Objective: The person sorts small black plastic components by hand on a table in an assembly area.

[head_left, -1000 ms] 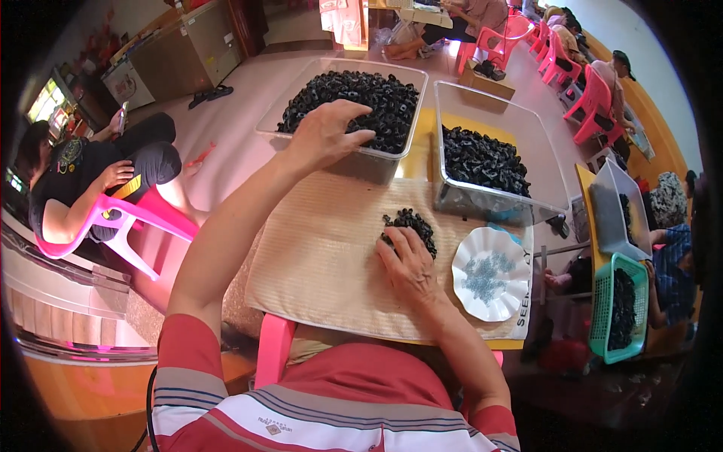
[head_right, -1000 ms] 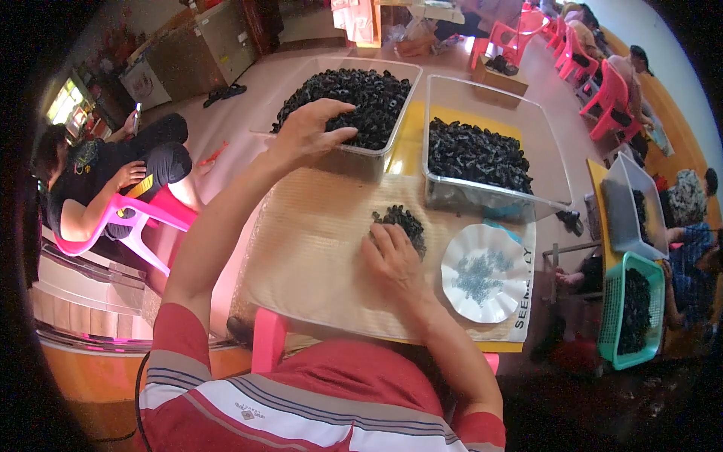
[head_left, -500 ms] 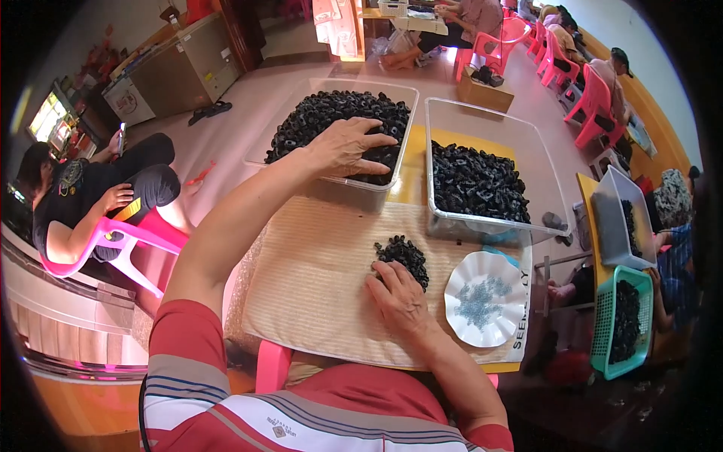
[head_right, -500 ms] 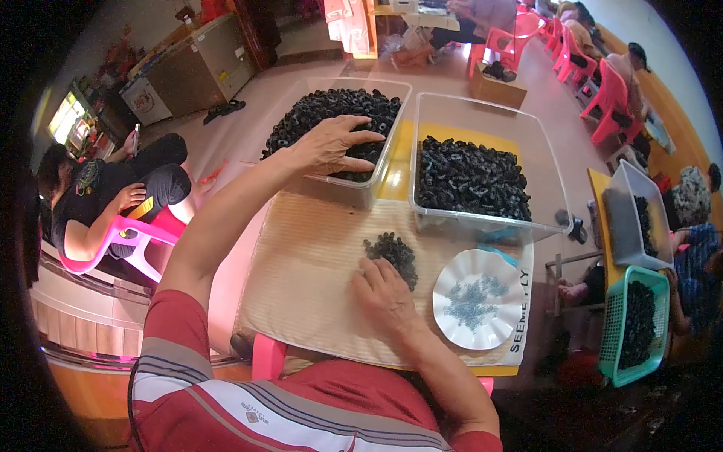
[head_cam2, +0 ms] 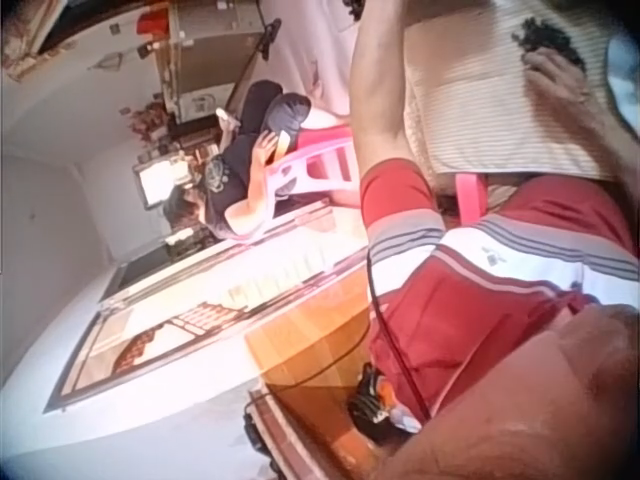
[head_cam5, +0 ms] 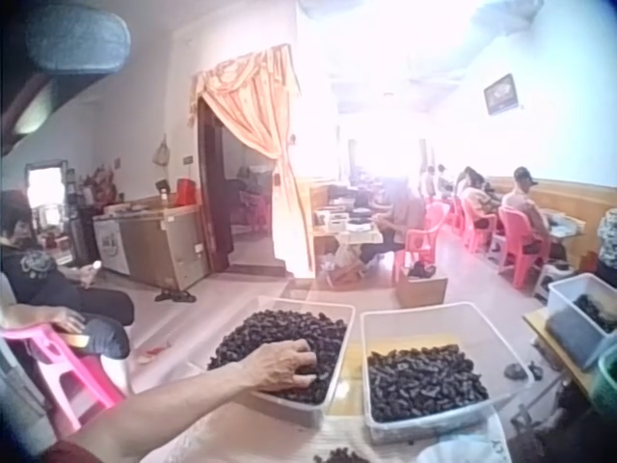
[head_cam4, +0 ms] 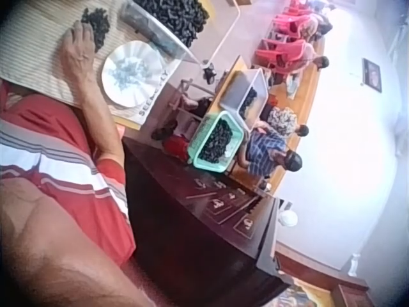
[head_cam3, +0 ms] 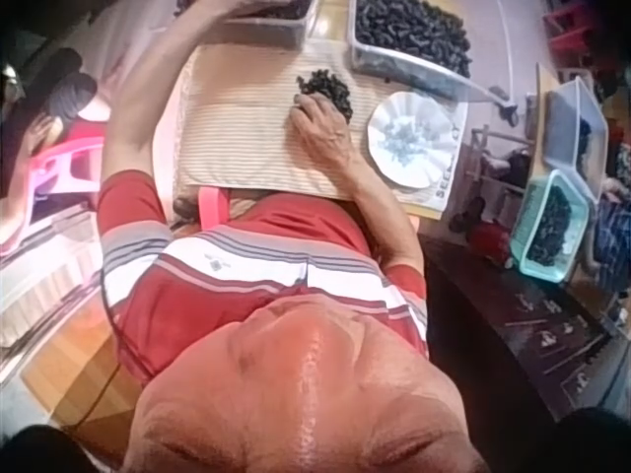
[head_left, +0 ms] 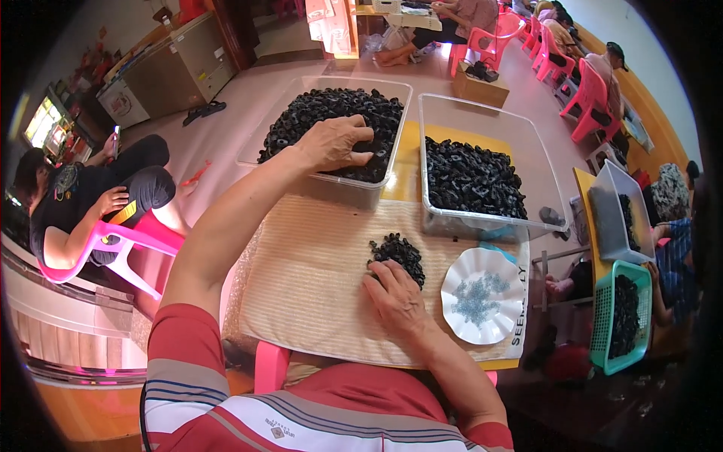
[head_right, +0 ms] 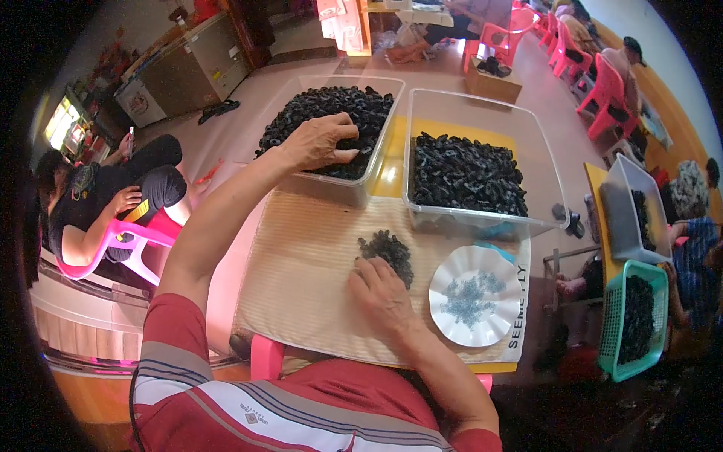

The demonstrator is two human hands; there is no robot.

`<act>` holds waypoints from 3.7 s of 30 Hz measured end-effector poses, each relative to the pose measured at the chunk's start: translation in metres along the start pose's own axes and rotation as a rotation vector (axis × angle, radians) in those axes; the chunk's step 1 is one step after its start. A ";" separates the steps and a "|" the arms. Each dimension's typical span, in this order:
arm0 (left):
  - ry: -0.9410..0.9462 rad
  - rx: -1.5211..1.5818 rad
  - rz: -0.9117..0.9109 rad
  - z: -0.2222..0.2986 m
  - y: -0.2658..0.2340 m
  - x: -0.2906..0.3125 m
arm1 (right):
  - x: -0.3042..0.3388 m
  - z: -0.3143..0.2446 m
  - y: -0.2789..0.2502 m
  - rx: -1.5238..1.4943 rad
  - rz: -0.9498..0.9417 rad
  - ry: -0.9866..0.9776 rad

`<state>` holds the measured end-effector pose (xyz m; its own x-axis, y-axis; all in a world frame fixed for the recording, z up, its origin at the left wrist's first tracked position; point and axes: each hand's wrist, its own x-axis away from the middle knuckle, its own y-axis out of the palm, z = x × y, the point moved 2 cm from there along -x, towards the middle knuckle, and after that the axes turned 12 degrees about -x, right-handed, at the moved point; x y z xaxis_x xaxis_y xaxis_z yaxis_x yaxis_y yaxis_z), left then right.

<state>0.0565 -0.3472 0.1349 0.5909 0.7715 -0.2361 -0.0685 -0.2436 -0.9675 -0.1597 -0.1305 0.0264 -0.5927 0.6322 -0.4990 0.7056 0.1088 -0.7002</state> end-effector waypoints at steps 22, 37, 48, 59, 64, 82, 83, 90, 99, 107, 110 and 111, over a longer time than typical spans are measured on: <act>-0.153 0.165 0.377 -0.020 0.006 -0.001 | 0.000 0.002 0.005 0.015 0.009 -0.024; -0.197 -0.173 0.340 -0.028 0.009 -0.011 | -0.002 0.000 0.002 -0.009 -0.024 -0.022; -0.170 -0.100 0.050 -0.030 0.015 -0.026 | -0.003 0.000 0.003 -0.009 -0.031 -0.025; -0.155 -0.056 0.199 -0.027 0.012 -0.014 | -0.002 0.001 0.002 -0.026 -0.024 -0.040; -0.195 -0.019 0.255 -0.026 0.013 -0.015 | 0.000 0.003 0.003 -0.043 -0.023 -0.039; -0.321 0.152 0.304 -0.028 0.003 -0.015 | -0.001 0.002 0.004 -0.019 0.001 -0.045; -0.339 0.168 0.326 -0.031 0.004 -0.015 | -0.002 0.002 0.004 -0.020 0.000 -0.045; -0.352 0.180 0.438 -0.035 0.006 -0.014 | -0.003 -0.001 0.001 -0.027 -0.016 -0.038; -0.185 0.136 0.044 -0.021 0.010 -0.002 | -0.004 -0.001 0.002 -0.024 -0.012 -0.036; -0.116 0.013 -0.077 -0.006 0.000 0.008 | -0.008 -0.004 0.002 0.001 0.058 -0.086; -0.079 0.049 -0.065 -0.008 0.001 0.007 | -0.008 -0.005 0.002 0.009 0.038 -0.068; -0.064 0.047 -0.047 -0.009 0.002 0.006 | -0.008 -0.005 0.002 0.011 0.039 -0.075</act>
<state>0.0675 -0.3482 0.1323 0.5421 0.8175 -0.1946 -0.0806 -0.1799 -0.9804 -0.1516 -0.1315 0.0311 -0.5923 0.5767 -0.5627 0.7247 0.0761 -0.6848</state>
